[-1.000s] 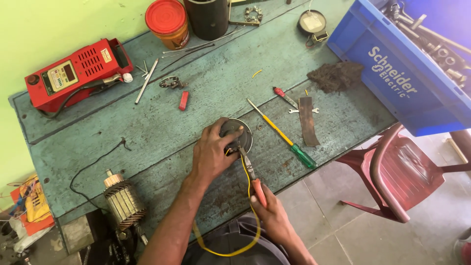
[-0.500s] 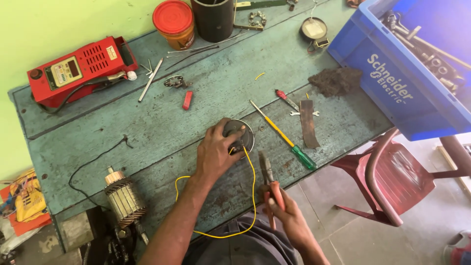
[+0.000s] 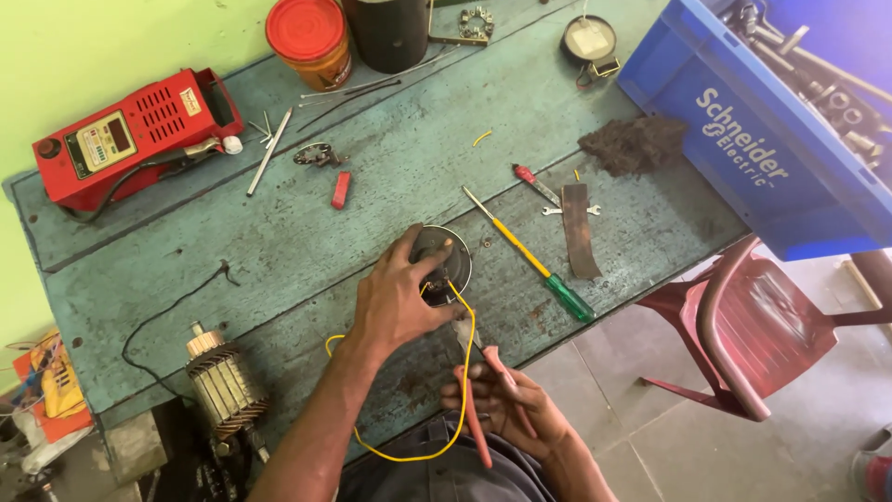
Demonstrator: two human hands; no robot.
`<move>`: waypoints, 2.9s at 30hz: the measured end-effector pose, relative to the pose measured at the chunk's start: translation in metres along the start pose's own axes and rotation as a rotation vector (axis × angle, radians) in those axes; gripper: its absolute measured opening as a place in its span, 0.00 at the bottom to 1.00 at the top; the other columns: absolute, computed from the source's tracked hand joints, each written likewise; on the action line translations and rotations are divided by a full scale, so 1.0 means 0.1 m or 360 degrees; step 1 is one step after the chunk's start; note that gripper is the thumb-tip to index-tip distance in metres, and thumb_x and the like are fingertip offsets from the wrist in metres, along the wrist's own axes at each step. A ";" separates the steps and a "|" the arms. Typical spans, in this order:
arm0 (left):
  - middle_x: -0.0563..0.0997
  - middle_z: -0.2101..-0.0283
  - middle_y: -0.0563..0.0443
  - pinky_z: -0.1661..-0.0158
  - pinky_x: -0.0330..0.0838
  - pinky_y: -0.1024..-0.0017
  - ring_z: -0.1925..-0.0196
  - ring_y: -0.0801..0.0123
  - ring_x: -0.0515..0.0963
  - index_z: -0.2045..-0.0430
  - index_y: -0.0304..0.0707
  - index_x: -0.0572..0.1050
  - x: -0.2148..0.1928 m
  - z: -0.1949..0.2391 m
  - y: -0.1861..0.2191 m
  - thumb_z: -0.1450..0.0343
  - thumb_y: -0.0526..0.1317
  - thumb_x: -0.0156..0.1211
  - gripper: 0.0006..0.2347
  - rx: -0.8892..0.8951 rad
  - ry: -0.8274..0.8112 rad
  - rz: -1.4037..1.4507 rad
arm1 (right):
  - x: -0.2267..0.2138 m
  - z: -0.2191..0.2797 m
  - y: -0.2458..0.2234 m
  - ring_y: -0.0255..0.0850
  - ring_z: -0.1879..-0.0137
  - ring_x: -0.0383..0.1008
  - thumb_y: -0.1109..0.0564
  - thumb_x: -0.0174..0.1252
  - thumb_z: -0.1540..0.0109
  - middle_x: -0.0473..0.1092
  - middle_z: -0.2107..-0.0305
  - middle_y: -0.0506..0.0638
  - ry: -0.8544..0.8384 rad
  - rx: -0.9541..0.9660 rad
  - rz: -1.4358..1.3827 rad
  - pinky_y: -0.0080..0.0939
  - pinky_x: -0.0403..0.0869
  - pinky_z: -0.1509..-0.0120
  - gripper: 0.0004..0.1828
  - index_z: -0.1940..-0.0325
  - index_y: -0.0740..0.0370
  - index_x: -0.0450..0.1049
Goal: Repairing a motor component by stripping wires and using manual tools.
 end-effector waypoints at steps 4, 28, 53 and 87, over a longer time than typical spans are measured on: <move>0.60 0.29 0.36 0.41 0.68 0.51 0.31 0.41 0.65 0.43 0.54 0.76 -0.02 0.00 0.02 0.51 0.56 0.81 0.38 -0.0033 -0.0049 -0.0007 | 0.10 -0.12 -0.02 0.57 0.34 0.72 0.40 0.55 0.34 0.68 0.39 0.66 -0.0164 -0.0036 -0.0144 0.58 0.74 0.35 0.39 0.27 0.68 0.58; 0.55 0.27 0.36 0.39 0.66 0.48 0.29 0.40 0.61 0.38 0.53 0.71 -0.03 -0.01 -0.05 0.49 0.60 0.77 0.42 -0.0019 -0.0220 -0.0053 | 0.26 -0.07 -0.01 0.47 0.57 0.76 0.44 0.53 0.32 0.70 0.57 0.58 -0.0241 -0.0025 -0.0797 0.45 0.80 0.61 0.19 0.45 0.58 0.64; 0.62 0.32 0.31 0.44 0.71 0.55 0.37 0.40 0.71 0.41 0.57 0.74 0.10 -0.03 -0.12 0.44 0.38 0.78 0.33 0.0121 -0.0136 -0.0144 | 0.93 0.15 -0.32 0.60 0.47 0.70 0.57 0.59 0.40 0.68 0.49 0.61 0.1342 -0.0839 0.2916 0.55 0.70 0.46 0.26 0.37 0.62 0.67; 0.62 0.31 0.30 0.37 0.63 0.53 0.30 0.38 0.63 0.32 0.36 0.59 0.26 0.34 -0.21 0.40 0.50 0.75 0.42 -0.0270 0.0586 0.0523 | -0.29 0.34 -2.62 0.62 0.40 0.70 0.46 0.67 0.44 0.69 0.45 0.63 0.1518 -0.0628 0.3588 0.58 0.70 0.40 0.32 0.38 0.61 0.72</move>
Point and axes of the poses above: each hand's wrist, its own z-axis away from the middle knuckle, its own x-axis out of the palm, y = z × x, the point moved 5 cm from there along -z, towards the middle knuckle
